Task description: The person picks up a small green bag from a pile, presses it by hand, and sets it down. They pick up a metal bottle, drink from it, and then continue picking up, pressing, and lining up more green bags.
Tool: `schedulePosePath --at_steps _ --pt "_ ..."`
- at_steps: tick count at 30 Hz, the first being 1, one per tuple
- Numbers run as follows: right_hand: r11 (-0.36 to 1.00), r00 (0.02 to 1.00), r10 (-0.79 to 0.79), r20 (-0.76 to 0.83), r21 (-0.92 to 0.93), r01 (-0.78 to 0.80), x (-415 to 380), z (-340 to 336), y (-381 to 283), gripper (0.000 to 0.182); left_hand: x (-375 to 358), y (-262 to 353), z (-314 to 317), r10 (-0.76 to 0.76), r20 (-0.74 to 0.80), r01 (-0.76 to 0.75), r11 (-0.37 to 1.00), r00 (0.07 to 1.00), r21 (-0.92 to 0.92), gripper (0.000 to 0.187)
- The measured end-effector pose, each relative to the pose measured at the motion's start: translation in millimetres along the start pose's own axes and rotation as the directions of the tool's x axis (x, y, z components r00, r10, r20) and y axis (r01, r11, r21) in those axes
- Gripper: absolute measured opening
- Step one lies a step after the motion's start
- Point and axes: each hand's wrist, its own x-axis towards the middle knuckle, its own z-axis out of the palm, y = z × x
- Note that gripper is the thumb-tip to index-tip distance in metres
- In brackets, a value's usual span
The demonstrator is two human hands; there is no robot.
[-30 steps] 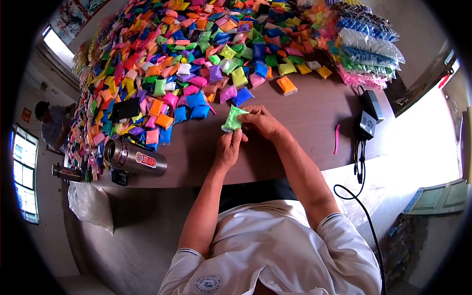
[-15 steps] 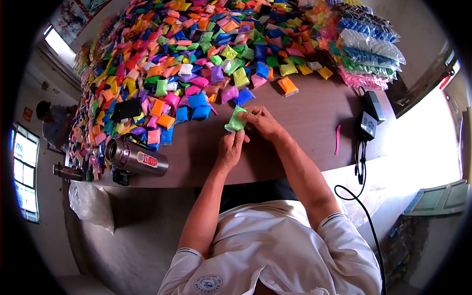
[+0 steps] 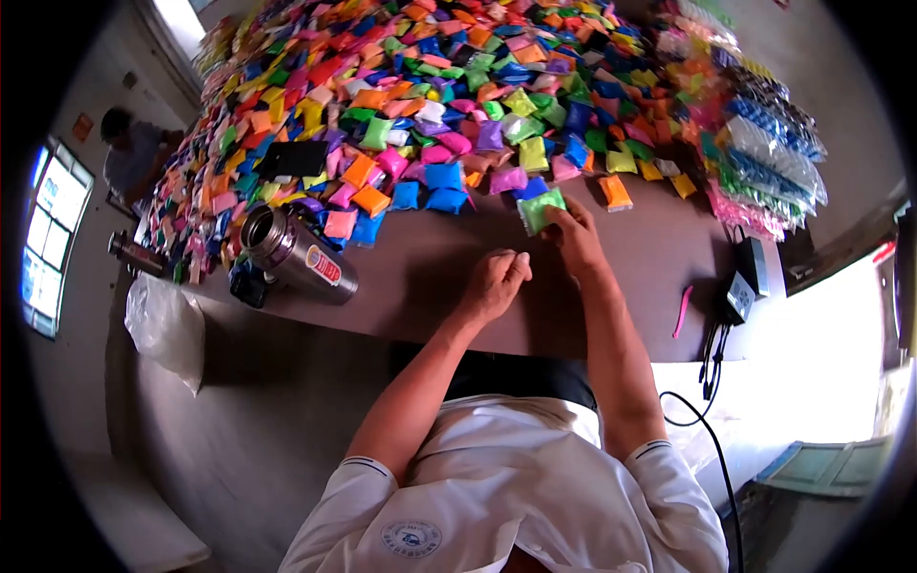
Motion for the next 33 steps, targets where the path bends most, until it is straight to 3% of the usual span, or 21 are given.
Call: schedulePosePath --at_steps 2,4,7,8,9,11,13,14,15,17,18,19,20,21,22,23,24,26,27,29,33 --pt "1.000 1.000 0.008 0.027 -0.010 -0.008 4.9 6.5 -1.5 0.028 0.2 1.3 1.2 0.075 -0.005 -0.075 0.996 0.997 0.040 0.029" --pt "0.982 0.978 -0.089 0.188 -0.149 0.117 7.4 18.8 -3.6 0.031 -0.6 2.5 4.8 0.107 -0.068 -0.099 0.989 0.992 0.110 0.026" --pt "0.914 0.890 0.081 0.449 -0.389 0.114 17.8 62.5 -22.4 0.023 -3.1 -2.8 8.2 0.133 -0.104 -0.117 0.982 0.986 0.150 0.023" --pt "0.873 0.846 0.126 0.518 -0.463 0.153 30.7 72.3 -15.7 0.025 -3.3 -3.6 6.6 0.133 -0.011 -0.130 0.977 0.991 0.171 0.019" --pt "0.872 0.842 0.127 0.525 -0.463 0.158 38.3 87.9 -17.3 0.025 -2.2 -4.4 5.2 0.133 0.083 -0.146 0.971 0.988 0.189 0.015" --pt "0.715 0.764 0.294 0.574 -0.663 0.223 49.5 120.9 -17.1 0.026 -2.9 -6.8 4.8 0.163 0.066 -0.174 0.964 0.984 0.204 0.013" --pt "0.682 0.748 0.331 0.575 -0.693 0.231 55.2 147.5 -12.2 0.030 -9.1 -9.3 7.3 0.222 0.048 -0.227 0.947 0.974 0.226 0.018" --pt "0.650 0.735 0.366 0.571 -0.722 0.238 58.0 157.0 -9.3 0.034 -14.1 -8.8 8.9 0.152 0.058 -0.163 0.918 0.987 0.361 0.024" --pt "0.647 0.732 0.368 0.573 -0.723 0.241 62.4 162.7 -0.2 0.034 -16.2 -14.2 11.4 0.152 0.052 -0.160 0.919 0.987 0.361 0.024" --pt "0.668 0.756 0.248 0.606 -0.672 0.320 70.5 167.4 31.2 0.035 -19.0 -28.4 18.2 -0.007 0.097 0.020 0.991 0.995 -0.132 0.041" --pt "0.539 0.757 0.041 0.652 -0.652 0.533 68.5 169.0 42.0 0.036 -18.5 -31.0 22.3 -0.008 0.091 0.020 0.990 0.996 -0.136 0.041" --pt "0.537 0.754 0.047 0.655 -0.653 0.534 70.6 167.0 49.2 0.036 -17.5 -33.4 26.7 0.053 0.065 -0.056 0.998 0.996 0.039 0.045" --pt "0.427 0.787 0.005 0.618 -0.713 0.557 67.3 168.2 44.0 0.039 -18.0 -35.1 29.1 0.116 0.050 -0.124 0.969 0.992 0.214 0.051" --pt "0.308 0.811 -0.034 0.584 -0.766 0.564 64.0 170.8 37.1 0.041 -16.2 -28.7 25.2 0.109 0.039 -0.115 0.973 0.993 0.202 0.051" --pt "0.273 0.823 -0.081 0.562 -0.782 0.560 56.5 171.2 28.1 0.041 -15.8 -19.3 23.0 -0.040 0.062 0.052 0.978 0.997 -0.201 0.051" --pt "0.268 0.822 -0.075 0.564 -0.783 0.561 54.4 169.1 27.2 0.041 -14.5 -13.8 21.0 -0.163 0.139 0.213 0.799 0.977 -0.562 0.052" --pt "0.247 0.811 -0.106 0.575 -0.775 0.581 54.1 167.5 27.2 0.037 -16.9 -20.2 23.5 -0.163 0.134 0.211 0.798 0.977 -0.565 0.052" --pt "0.230 0.800 -0.124 0.587 -0.768 0.598 53.5 164.1 34.2 0.033 -23.9 -28.9 26.2 -0.070 0.144 0.103 0.965 0.987 -0.240 0.049" --pt "0.294 0.752 -0.136 0.645 -0.699 0.652 54.5 162.2 39.7 0.030 -22.6 -28.1 25.7 -0.076 0.142 0.109 0.964 0.987 -0.244 0.049" --pt "0.361 0.703 -0.147 0.696 -0.624 0.693 57.7 161.5 46.6 0.027 -20.9 -20.6 23.8 -0.102 0.194 0.108 0.994 0.976 -0.020 0.045" --pt "0.291 0.703 -0.022 0.710 -0.669 0.684 58.4 166.0 43.7 0.029 -17.8 -8.0 16.7 -0.052 0.088 0.044 0.995 0.995 0.092 0.041"
